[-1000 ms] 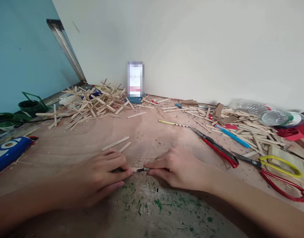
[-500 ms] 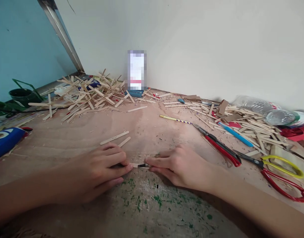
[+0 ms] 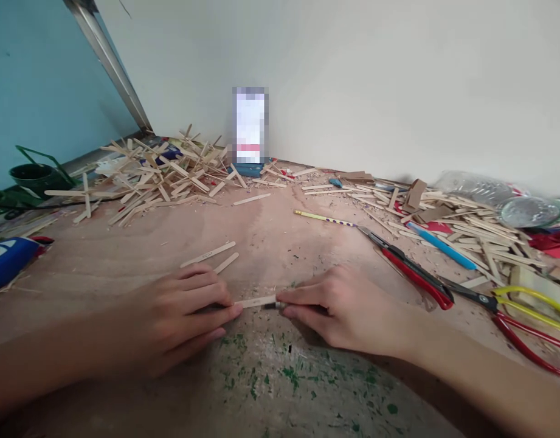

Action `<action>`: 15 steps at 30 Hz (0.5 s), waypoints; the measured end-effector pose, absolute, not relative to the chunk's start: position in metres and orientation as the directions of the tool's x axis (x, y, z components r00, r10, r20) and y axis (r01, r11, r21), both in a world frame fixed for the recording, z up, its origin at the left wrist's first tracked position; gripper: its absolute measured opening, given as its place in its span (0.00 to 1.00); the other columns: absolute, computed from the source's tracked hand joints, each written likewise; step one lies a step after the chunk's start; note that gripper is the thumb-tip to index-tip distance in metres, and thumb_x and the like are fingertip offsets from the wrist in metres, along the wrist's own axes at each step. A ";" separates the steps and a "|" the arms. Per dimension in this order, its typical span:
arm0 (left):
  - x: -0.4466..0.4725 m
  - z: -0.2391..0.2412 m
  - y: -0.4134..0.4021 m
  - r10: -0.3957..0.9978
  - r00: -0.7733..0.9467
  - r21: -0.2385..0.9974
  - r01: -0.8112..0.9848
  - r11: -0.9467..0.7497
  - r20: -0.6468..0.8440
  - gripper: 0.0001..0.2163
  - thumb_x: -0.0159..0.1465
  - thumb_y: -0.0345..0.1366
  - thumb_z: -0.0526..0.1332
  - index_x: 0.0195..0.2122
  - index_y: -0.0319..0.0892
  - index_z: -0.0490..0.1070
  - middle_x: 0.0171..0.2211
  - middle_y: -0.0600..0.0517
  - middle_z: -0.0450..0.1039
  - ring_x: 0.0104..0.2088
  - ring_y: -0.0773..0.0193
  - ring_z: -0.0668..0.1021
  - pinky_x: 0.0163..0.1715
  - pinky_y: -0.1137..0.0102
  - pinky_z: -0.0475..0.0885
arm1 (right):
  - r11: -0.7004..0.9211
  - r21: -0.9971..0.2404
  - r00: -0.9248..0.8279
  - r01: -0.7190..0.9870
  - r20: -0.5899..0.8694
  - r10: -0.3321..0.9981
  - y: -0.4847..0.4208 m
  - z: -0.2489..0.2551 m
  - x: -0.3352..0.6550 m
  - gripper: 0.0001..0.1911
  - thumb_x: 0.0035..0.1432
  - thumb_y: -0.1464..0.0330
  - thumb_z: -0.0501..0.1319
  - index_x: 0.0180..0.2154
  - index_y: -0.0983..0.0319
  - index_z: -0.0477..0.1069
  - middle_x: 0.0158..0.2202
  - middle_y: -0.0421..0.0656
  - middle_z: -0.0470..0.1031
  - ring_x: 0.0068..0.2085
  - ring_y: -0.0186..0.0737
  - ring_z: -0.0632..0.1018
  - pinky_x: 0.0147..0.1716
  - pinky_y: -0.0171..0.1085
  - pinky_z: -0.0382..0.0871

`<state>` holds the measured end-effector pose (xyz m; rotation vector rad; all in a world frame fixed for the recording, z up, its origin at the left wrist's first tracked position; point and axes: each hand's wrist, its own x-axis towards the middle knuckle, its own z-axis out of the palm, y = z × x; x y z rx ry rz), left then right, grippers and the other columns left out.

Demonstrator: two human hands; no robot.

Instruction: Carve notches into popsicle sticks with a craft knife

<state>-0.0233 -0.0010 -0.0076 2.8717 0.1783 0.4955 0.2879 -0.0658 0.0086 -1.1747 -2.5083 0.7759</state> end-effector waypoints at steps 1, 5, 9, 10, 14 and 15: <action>-0.023 -0.006 -0.003 0.154 0.933 0.242 0.075 -0.967 0.326 0.08 0.77 0.29 0.59 0.49 0.36 0.78 0.38 0.48 0.77 0.40 0.57 0.78 0.48 0.61 0.71 | 0.529 -0.547 -0.620 0.649 0.024 0.785 -0.066 0.006 0.286 0.17 0.80 0.65 0.58 0.58 0.62 0.84 0.41 0.45 0.88 0.35 0.38 0.85 0.33 0.37 0.69; -0.017 0.006 -0.014 0.060 0.925 0.239 -0.034 -0.970 0.374 0.14 0.81 0.27 0.53 0.46 0.37 0.79 0.40 0.49 0.83 0.41 0.60 0.81 0.51 0.64 0.74 | 0.564 -0.462 -0.595 0.684 0.093 0.799 -0.070 -0.002 0.278 0.18 0.80 0.67 0.58 0.62 0.61 0.81 0.38 0.43 0.86 0.33 0.37 0.85 0.31 0.38 0.69; -0.017 0.016 -0.020 -0.013 0.939 0.246 -0.103 -0.964 0.344 0.18 0.83 0.29 0.48 0.51 0.39 0.80 0.52 0.51 0.86 0.46 0.63 0.84 0.56 0.67 0.77 | 0.603 -0.399 -0.601 0.691 0.146 0.786 -0.074 0.001 0.276 0.18 0.80 0.66 0.58 0.61 0.62 0.82 0.35 0.43 0.85 0.29 0.36 0.82 0.28 0.38 0.66; -0.019 0.015 -0.018 0.012 0.937 0.243 -0.078 -0.967 0.349 0.17 0.83 0.29 0.49 0.53 0.39 0.80 0.53 0.51 0.85 0.49 0.63 0.84 0.58 0.67 0.77 | 0.600 -0.397 -0.594 0.694 0.155 0.790 -0.075 0.003 0.276 0.18 0.80 0.66 0.58 0.60 0.62 0.82 0.35 0.43 0.85 0.29 0.35 0.82 0.28 0.38 0.66; -0.029 0.002 -0.004 0.137 0.931 0.171 0.082 -0.982 0.339 0.16 0.79 0.24 0.51 0.59 0.36 0.75 0.59 0.46 0.82 0.59 0.56 0.81 0.63 0.61 0.75 | 0.571 -0.436 -0.566 0.695 0.157 0.809 -0.078 0.011 0.278 0.20 0.80 0.67 0.55 0.61 0.62 0.82 0.32 0.42 0.84 0.27 0.34 0.81 0.27 0.38 0.65; -0.030 -0.002 0.000 0.152 0.936 0.158 0.106 -0.982 0.318 0.18 0.76 0.22 0.50 0.60 0.37 0.74 0.60 0.44 0.80 0.60 0.54 0.81 0.62 0.59 0.75 | 0.567 -0.443 -0.568 0.695 0.145 0.810 -0.079 0.012 0.278 0.20 0.80 0.67 0.55 0.61 0.62 0.82 0.32 0.43 0.84 0.27 0.34 0.81 0.26 0.38 0.65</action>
